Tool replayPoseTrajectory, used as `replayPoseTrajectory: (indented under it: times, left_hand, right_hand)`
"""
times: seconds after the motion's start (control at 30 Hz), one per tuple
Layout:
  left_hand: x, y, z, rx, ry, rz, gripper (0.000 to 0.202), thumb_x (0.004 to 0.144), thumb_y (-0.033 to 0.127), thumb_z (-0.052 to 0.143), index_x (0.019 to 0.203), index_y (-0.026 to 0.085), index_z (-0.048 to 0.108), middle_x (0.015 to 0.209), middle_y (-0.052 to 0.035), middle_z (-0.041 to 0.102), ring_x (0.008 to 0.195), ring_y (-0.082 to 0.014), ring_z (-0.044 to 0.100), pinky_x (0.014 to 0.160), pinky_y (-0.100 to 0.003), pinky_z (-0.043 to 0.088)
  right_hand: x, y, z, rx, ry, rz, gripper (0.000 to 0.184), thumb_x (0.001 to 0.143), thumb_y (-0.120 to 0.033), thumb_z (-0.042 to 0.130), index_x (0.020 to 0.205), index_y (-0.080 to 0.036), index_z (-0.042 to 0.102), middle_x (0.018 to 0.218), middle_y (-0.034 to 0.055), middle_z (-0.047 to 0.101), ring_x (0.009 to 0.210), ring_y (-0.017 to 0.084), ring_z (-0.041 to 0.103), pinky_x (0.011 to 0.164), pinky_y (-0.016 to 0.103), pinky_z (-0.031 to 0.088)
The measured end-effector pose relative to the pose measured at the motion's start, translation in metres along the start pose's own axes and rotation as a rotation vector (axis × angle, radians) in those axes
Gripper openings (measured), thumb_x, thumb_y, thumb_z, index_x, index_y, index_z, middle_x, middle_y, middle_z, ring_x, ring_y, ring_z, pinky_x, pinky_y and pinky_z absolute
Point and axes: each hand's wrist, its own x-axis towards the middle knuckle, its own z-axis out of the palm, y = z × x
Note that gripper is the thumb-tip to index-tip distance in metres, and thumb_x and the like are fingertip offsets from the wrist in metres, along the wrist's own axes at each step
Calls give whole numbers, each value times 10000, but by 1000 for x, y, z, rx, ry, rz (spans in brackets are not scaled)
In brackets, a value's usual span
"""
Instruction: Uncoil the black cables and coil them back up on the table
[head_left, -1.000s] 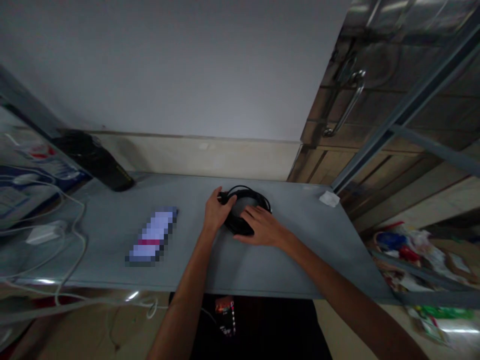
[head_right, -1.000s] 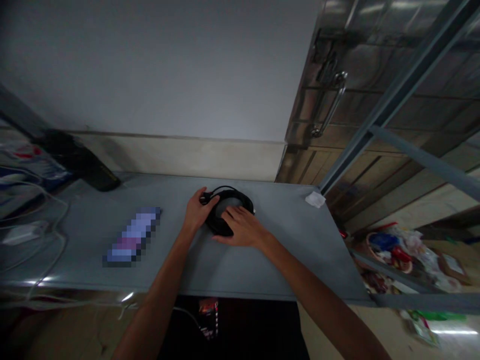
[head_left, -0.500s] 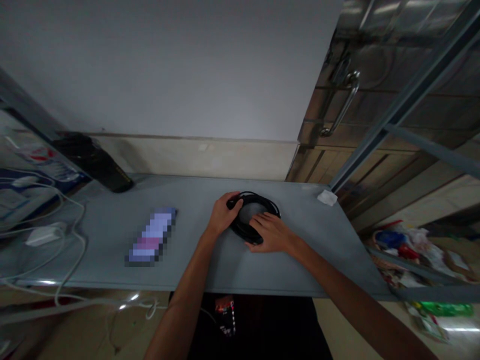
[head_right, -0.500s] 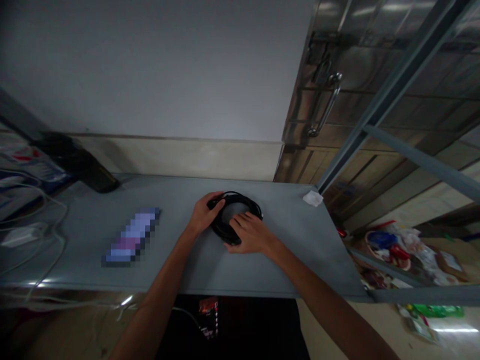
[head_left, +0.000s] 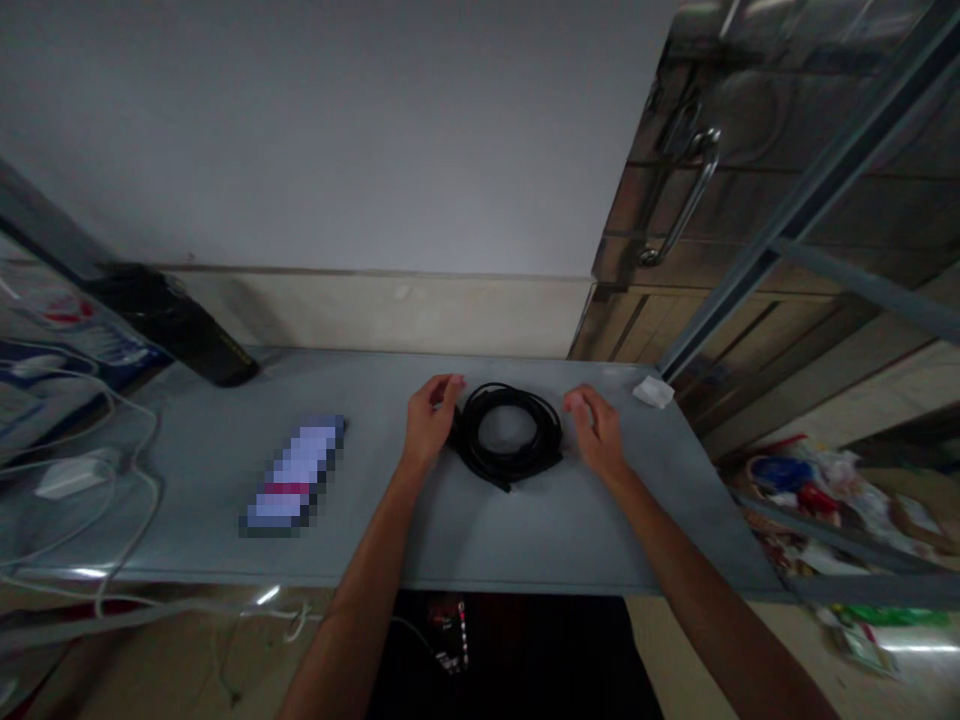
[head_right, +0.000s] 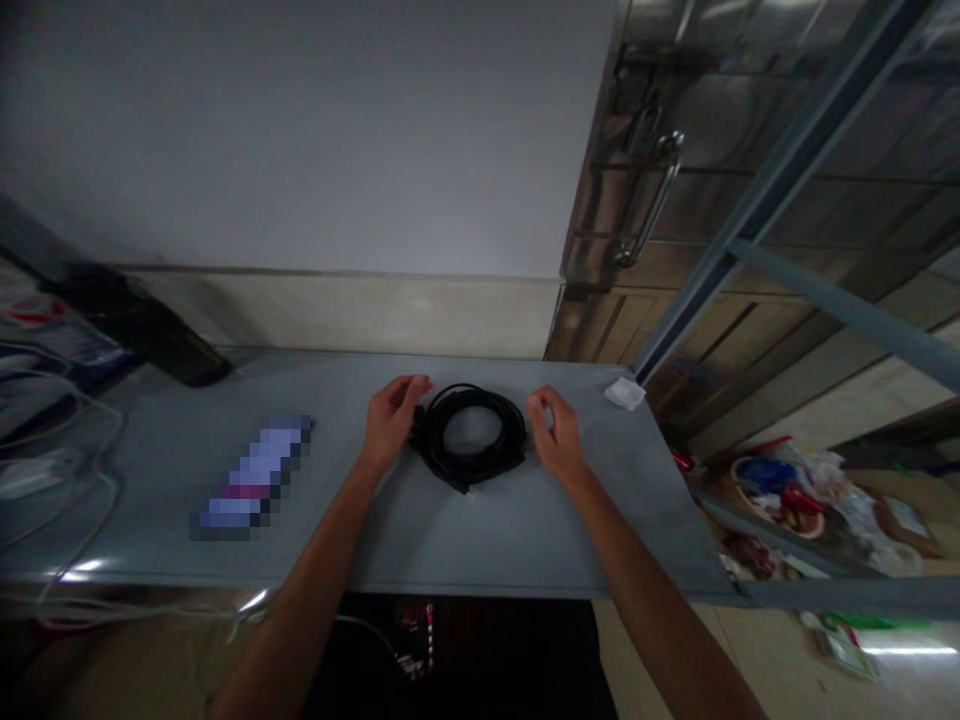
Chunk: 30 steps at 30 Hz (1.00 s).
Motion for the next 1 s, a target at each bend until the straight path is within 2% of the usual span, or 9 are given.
replayPoseTrajectory:
  times: [0.13,0.27,0.43,0.57,1.0]
  left_hand:
    - [5,-3,-6,-245,164,-121,513,940,698,760,1028,196,818,1019,-102,811,961,-227,757,847,-329,555]
    - [8,-3,-12,-460,257,-258,460,842,632,864,998,204,801,937,-49,761,847,-160,711,762,-263,527]
    - [10,-2,-17,-607,270,-367,343,828,505,869,991,217,782,897,-7,711,765,-120,667,731,-243,521]
    - [12,-3,-19,-660,254,-415,293,843,465,850,989,226,762,870,9,690,736,-120,654,720,-252,526]
    - [12,-1,-19,-656,186,-418,305,842,470,860,1003,245,730,841,12,672,723,-135,653,711,-280,540]
  right_hand:
    - [8,8,-5,24,232,142,622,1166,-680,396,759,-233,539,721,7,553,721,172,543,718,324,429]
    - [7,10,-1,62,296,220,694,1149,-731,398,661,-240,451,627,-15,453,614,147,446,623,319,362]
    - [2,17,4,75,262,228,709,1133,-738,448,631,-238,414,595,-29,410,571,128,395,589,314,325]
    - [1,22,4,56,279,233,710,1124,-742,464,626,-239,417,579,-29,410,563,129,398,579,308,330]
    - [2,19,2,14,285,232,722,1117,-747,467,612,-235,404,563,-26,404,548,121,373,559,306,305]
